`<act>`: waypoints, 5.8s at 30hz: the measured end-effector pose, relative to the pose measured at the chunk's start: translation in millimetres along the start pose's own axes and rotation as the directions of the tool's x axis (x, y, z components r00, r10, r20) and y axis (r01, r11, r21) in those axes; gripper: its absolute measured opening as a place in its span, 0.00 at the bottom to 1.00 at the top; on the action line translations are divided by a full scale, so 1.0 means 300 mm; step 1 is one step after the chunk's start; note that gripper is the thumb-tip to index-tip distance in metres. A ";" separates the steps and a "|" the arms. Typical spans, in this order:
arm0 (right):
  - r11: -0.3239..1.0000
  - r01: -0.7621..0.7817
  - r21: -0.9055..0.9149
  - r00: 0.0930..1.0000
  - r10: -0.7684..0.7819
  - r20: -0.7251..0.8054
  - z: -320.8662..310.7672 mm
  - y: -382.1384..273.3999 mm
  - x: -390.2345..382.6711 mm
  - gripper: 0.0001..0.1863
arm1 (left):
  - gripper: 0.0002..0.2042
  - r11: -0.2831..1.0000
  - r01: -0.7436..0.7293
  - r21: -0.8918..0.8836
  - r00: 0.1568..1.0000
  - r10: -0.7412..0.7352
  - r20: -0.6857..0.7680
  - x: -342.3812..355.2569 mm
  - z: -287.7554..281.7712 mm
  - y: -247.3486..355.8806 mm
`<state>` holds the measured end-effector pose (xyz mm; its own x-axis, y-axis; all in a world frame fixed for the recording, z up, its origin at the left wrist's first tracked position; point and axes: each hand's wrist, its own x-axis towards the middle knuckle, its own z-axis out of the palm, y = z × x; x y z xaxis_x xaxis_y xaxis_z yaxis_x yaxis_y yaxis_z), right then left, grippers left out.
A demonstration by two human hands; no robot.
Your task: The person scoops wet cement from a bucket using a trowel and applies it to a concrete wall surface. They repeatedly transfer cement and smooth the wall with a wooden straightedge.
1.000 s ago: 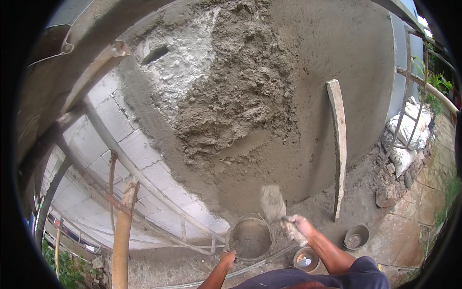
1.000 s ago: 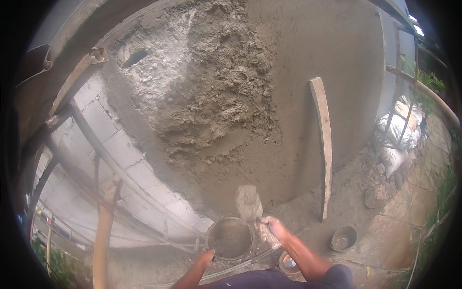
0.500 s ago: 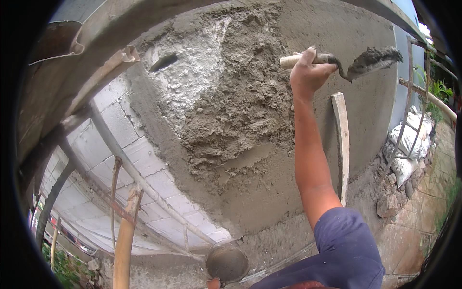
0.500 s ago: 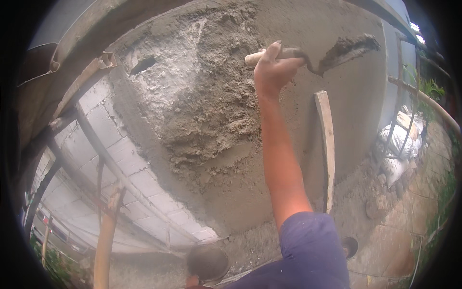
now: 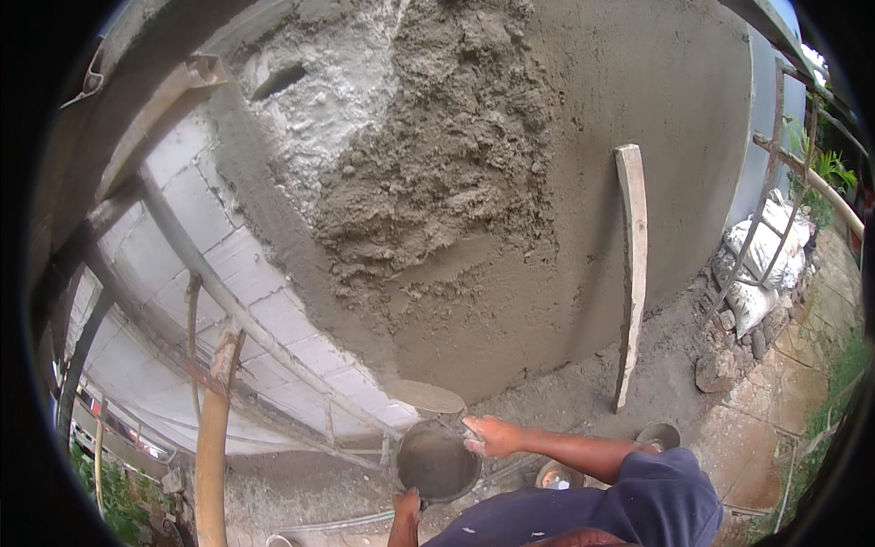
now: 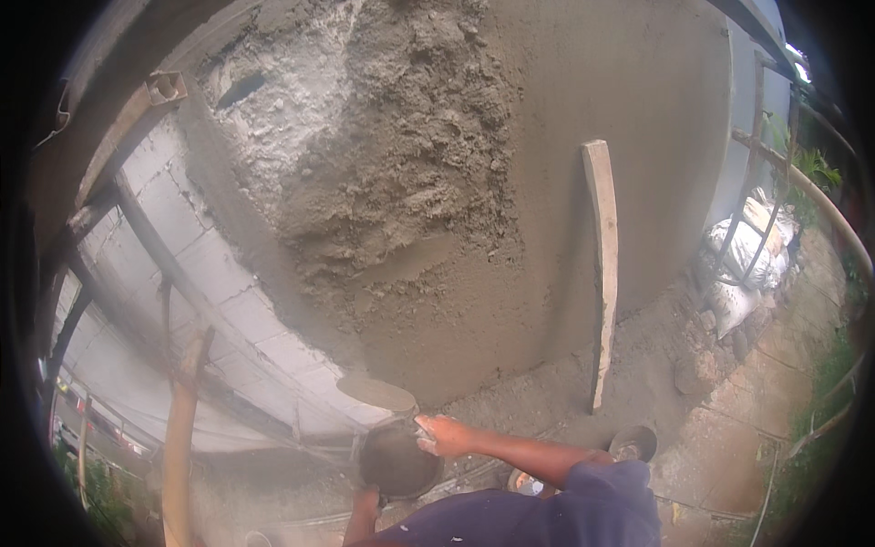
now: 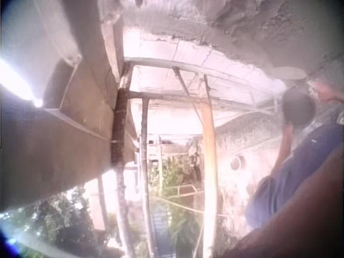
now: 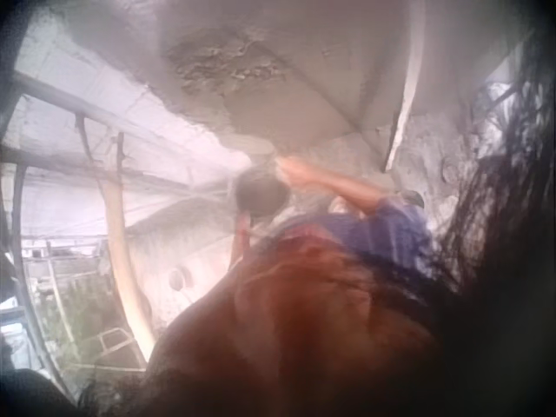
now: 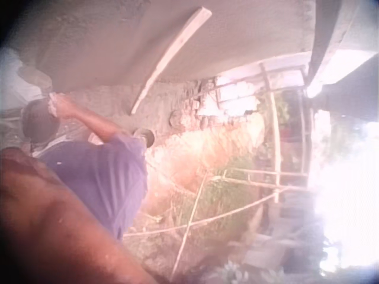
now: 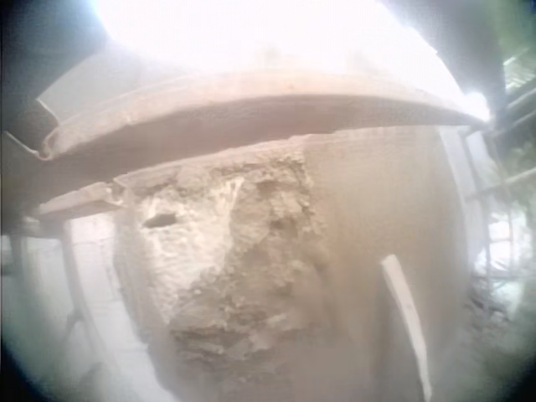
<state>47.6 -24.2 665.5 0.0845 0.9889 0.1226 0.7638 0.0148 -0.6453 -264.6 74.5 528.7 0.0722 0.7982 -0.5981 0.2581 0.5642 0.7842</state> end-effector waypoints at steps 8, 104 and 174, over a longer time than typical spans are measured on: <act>0.741 -0.476 0.474 0.866 0.490 0.103 -0.147 0.177 -0.212 0.11 | 0.25 0.958 -0.258 0.122 0.946 0.224 0.236 -0.171 0.257 0.313; 0.794 -0.284 -0.537 0.907 0.404 0.117 0.061 0.090 -0.160 0.17 | 0.27 0.714 -0.444 0.541 0.859 0.168 0.484 -0.312 0.171 0.614; 0.880 0.255 0.402 0.584 0.191 -0.789 -0.023 -0.388 0.697 0.16 | 0.22 0.975 -0.219 0.030 0.976 0.219 0.012 0.034 -0.373 0.186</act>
<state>-19.2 179.7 771.6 0.7001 0.4636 0.5430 0.4362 0.3243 -0.8394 -357.3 137.7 584.9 0.1386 0.8999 -0.4136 0.2646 0.3688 0.8911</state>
